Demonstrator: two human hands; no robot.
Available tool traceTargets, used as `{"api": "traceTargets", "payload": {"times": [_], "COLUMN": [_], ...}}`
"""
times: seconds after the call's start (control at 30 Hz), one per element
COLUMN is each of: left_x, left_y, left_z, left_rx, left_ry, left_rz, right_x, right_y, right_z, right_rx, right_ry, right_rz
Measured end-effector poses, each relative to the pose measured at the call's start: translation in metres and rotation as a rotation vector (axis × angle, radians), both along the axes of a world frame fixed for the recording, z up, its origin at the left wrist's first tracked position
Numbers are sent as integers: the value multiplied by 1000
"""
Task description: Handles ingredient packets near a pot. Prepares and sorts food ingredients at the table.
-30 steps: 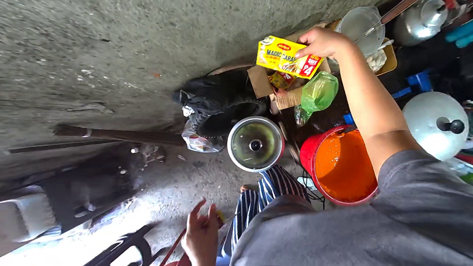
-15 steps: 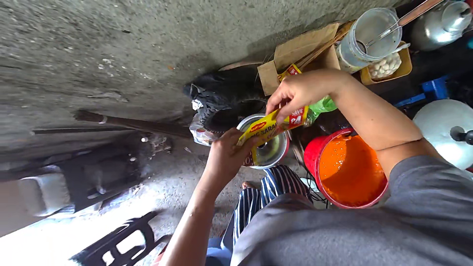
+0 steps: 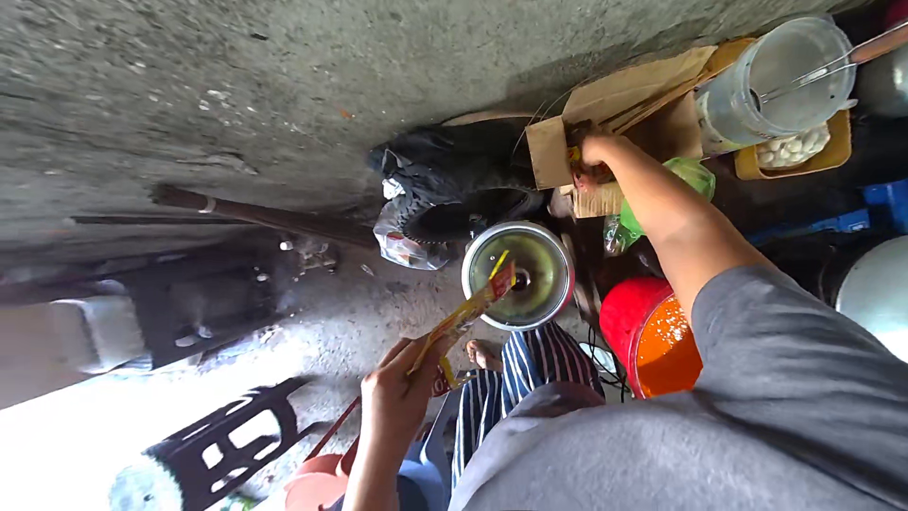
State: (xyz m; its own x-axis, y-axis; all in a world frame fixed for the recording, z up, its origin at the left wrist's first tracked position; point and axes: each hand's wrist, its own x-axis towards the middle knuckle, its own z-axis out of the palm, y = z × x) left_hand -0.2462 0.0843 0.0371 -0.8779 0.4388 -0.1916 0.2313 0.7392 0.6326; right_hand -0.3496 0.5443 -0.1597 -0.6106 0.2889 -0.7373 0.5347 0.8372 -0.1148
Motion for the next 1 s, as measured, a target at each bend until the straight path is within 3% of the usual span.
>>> {"api": "traceTargets", "payload": {"times": [0.27,0.5,0.67,0.8,1.0], "left_x": [1,0,7,17,41], "left_y": [-26,-24,-23,-21,-32], "left_z": [10,29,40,49,56], "left_rx": [81,277,379,429,465], "left_ry": [-100,-114,-112,-87,-69], "left_rz": [243,273,237,194,188], "right_x": [-1,49,83,100,107], "right_y": [36,19,-52,-133,-186], "right_z": [34,163,231,230,222], "right_rx": [-131,-148,-521,-1046,-1186], "right_ry": [122,482,714,692,729], "right_rz": [83,-156,99,237,385]}}
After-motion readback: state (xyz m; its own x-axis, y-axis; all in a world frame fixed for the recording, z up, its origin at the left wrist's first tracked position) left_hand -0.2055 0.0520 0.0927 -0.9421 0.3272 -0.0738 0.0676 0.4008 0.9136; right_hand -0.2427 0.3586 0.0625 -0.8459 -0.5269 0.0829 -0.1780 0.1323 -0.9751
